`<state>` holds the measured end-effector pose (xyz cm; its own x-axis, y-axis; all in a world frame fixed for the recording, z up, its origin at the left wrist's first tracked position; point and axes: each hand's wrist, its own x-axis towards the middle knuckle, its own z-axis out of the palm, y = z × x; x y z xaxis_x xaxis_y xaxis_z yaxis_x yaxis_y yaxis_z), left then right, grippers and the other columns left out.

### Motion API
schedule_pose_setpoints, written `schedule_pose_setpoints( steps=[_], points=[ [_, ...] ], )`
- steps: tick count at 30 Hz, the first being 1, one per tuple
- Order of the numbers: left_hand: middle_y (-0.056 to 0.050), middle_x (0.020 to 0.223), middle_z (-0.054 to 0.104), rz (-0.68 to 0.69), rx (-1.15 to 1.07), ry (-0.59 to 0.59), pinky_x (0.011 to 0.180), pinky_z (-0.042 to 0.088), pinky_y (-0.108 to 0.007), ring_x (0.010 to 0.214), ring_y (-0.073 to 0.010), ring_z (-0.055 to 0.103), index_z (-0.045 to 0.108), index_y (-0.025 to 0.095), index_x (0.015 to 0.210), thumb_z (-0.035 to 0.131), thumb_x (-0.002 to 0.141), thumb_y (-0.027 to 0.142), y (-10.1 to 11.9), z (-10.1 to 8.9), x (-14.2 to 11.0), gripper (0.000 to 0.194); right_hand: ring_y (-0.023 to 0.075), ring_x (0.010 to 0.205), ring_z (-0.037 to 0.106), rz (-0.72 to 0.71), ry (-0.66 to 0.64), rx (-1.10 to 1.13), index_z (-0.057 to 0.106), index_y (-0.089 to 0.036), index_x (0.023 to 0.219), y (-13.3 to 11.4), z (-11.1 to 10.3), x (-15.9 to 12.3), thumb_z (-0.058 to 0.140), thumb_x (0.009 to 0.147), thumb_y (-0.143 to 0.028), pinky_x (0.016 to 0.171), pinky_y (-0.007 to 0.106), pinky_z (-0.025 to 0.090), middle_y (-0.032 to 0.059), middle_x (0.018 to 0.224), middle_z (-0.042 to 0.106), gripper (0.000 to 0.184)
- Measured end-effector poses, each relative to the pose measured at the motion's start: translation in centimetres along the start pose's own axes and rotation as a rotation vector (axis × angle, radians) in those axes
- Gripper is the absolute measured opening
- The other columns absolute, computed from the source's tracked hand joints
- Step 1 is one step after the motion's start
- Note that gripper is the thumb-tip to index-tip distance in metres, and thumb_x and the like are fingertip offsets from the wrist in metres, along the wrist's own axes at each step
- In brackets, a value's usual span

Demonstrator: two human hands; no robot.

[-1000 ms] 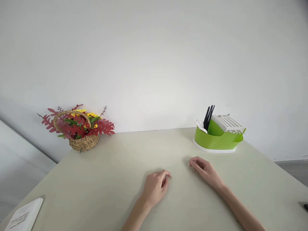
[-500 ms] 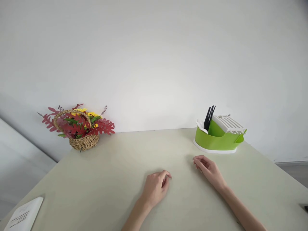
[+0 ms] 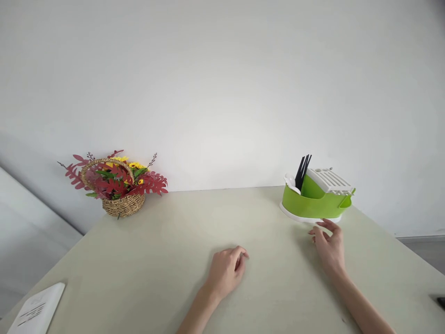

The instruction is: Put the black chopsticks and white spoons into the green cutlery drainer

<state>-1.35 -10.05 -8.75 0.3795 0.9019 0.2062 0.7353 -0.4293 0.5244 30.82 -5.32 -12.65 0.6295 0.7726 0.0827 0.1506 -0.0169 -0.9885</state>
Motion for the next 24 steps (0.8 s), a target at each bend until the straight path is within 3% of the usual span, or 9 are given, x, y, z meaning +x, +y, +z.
schedule_pose_setpoints(
  steps=[7, 10, 16, 24],
  points=[
    [0.003, 0.068, 0.066, 0.005, 0.006, 0.004, 0.058, 0.036, -0.024, 0.056, -0.0118, 0.054, 0.07, 0.024, 0.1, 0.049, 0.09, 0.013, -0.2, 0.1, 0.0, 0.026, 0.0272, 0.1, 0.073, -0.06, 0.088, -0.208, 0.04, -0.023, 0.152, -0.3, -1.7, 1.2, 0.068, 0.08, -0.044, 0.081, 0.037, 0.058, 0.0188, 0.158, 0.032, 0.081],
    [0.004, 0.067, 0.066, -0.001, 0.003, 0.002, 0.059, 0.037, -0.024, 0.056, -0.0118, 0.054, 0.07, 0.024, 0.1, 0.049, 0.09, 0.012, -0.2, 0.2, 0.0, 0.026, 0.0286, 0.1, 0.073, -0.116, 0.115, -0.254, 0.032, -0.022, 0.159, -0.3, -2.4, 1.9, 0.067, 0.08, -0.043, 0.086, 0.04, 0.057, 0.0198, 0.162, 0.027, 0.089],
    [0.004, 0.066, 0.065, -0.007, -0.02, 0.003, 0.059, 0.038, -0.023, 0.055, -0.0118, 0.054, 0.07, 0.024, 0.099, 0.05, 0.09, 0.013, -0.2, 0.1, 0.0, 0.025, 0.034, 0.11, 0.068, -0.094, 0.181, -0.338, 0.028, -0.011, 0.162, 0.9, -3.2, 3.0, 0.065, 0.08, -0.038, 0.11, 0.048, 0.044, 0.0264, 0.163, 0.024, 0.094],
    [0.004, 0.065, 0.064, -0.004, -0.014, 0.009, 0.059, 0.037, -0.024, 0.056, -0.0114, 0.053, 0.07, 0.023, 0.098, 0.051, 0.09, 0.014, -0.3, 0.1, 0.0, 0.023, 0.0299, 0.096, 0.074, -0.227, 0.127, -0.354, 0.021, -0.013, 0.165, 0.8, -2.2, 3.1, 0.063, 0.075, -0.032, 0.099, 0.044, 0.052, 0.024, 0.166, 0.019, 0.1]
  ],
)
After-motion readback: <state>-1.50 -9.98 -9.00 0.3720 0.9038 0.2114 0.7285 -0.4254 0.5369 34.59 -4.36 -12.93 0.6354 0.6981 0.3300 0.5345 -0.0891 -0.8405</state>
